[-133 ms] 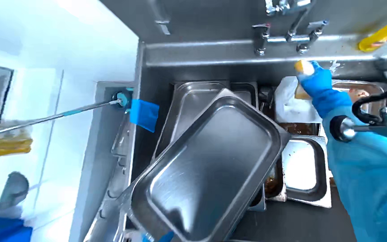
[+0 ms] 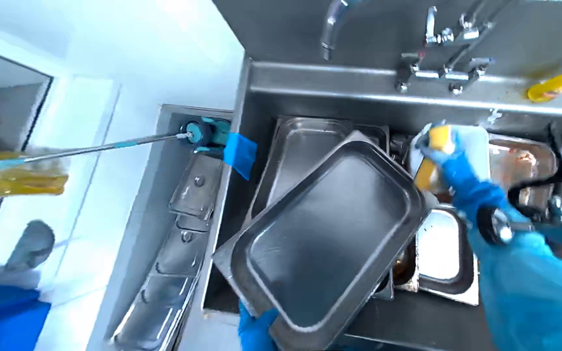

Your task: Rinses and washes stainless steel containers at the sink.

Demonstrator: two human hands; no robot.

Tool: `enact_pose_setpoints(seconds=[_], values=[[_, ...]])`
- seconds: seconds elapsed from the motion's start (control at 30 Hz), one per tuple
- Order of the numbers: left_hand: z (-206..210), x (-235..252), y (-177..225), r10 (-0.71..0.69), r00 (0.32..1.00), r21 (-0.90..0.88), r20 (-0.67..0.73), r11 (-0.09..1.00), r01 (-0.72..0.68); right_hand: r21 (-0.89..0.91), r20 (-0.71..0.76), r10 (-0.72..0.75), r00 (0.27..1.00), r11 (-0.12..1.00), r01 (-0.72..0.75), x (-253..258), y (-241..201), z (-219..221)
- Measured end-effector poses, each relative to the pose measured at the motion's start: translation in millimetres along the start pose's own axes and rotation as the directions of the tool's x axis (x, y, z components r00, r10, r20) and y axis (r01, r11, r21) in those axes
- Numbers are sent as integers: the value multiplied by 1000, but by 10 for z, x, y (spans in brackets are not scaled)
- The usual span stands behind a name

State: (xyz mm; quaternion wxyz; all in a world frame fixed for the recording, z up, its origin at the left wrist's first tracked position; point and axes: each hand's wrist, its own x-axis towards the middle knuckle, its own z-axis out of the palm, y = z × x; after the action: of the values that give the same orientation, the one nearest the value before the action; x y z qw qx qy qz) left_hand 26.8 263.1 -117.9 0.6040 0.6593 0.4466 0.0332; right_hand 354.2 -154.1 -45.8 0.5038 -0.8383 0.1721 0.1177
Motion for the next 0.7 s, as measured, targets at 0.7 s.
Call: enact_pose_setpoints(seconds=[0.7], values=[[407,281,247,-80,997,89,1,993,79,-698,105,-184,977,686,205,-186,885,2548]])
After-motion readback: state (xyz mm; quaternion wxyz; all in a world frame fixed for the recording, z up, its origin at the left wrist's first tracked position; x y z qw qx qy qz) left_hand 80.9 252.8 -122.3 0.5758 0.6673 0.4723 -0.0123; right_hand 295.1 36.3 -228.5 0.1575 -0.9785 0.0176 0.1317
